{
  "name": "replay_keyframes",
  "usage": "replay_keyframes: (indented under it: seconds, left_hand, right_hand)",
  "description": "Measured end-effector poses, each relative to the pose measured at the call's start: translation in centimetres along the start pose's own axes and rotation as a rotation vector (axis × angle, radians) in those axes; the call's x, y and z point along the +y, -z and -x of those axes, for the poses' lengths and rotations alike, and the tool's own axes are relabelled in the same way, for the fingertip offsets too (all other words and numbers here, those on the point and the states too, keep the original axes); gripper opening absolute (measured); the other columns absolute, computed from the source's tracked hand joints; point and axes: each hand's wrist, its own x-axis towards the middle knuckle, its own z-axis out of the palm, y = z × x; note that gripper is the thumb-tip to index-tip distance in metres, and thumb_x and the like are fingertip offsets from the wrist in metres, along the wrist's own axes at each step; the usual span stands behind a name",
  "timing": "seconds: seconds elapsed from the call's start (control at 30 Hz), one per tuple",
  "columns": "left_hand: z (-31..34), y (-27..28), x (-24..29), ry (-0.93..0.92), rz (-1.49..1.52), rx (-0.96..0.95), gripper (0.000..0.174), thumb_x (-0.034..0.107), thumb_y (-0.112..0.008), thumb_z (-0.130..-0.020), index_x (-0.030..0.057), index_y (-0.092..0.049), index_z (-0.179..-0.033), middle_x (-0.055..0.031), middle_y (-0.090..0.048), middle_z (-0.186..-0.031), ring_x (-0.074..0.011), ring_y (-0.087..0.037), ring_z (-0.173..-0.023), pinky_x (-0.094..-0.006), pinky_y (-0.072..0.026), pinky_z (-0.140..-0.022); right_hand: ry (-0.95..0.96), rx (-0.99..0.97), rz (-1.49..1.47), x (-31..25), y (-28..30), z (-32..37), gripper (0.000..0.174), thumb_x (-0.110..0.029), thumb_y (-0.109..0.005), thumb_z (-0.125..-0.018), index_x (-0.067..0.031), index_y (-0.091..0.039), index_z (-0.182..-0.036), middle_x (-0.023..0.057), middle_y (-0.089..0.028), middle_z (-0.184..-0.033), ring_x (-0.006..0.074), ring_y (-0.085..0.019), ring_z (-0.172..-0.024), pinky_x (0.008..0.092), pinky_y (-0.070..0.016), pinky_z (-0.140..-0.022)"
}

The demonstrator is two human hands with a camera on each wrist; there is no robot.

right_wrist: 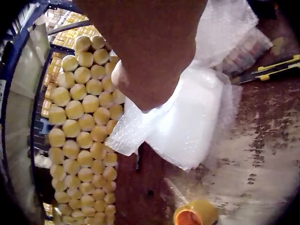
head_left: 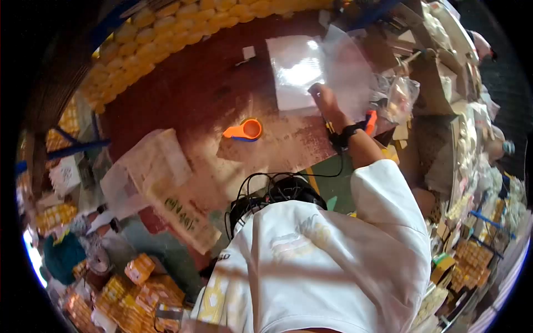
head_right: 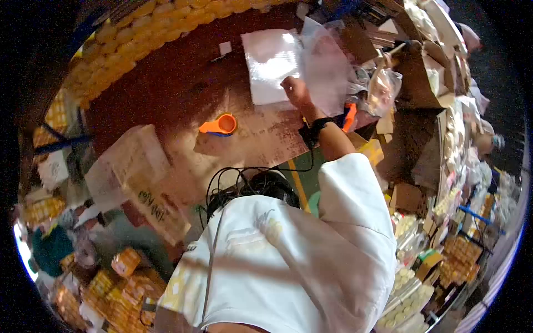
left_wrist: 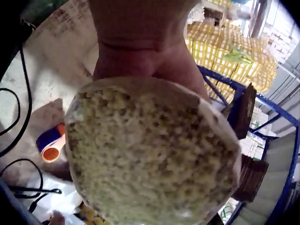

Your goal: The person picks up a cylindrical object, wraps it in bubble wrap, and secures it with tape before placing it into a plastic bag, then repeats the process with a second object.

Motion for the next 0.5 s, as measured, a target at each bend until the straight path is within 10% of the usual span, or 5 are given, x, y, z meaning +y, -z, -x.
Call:
replay_keyframes:
  seconds: [0.27, 0.5]
  left_hand:
    - [-4.9, -5.7, -3.5, 0.086, -0.036, -0.294, 0.079, 0.068, -0.046, -0.097, 0.0066, -0.049, -0.146, -0.0164, -0.063, -0.133, -0.0326, -0.067, -0.115, -0.0473, -0.0592, -0.091]
    - [-4.2, -16.3, -3.3, -0.071, -0.135, -0.212, 0.078, 0.064, -0.039, -0.101, 0.0029, -0.045, -0.148, -0.0184, -0.061, -0.137, -0.0339, -0.067, -0.114, -0.0448, -0.059, -0.092]
  right_hand:
    - [-0.389, 0.026, -0.378, -6.9, -1.1, -3.3, 0.025, -0.023, -0.074, -0.094, 0.0007, -0.069, -0.093, 0.0062, -0.065, -0.076, 0.0135, -0.058, -0.07, 0.0306, -0.0503, -0.066]
    - [-0.112, -0.13, -0.299, -23.7, -4.1, -1.0, 0.023, -0.019, -0.073, -0.09, 0.0008, -0.071, -0.102, 0.0158, -0.074, -0.089, 0.0259, -0.071, -0.079, 0.0355, -0.056, -0.074]
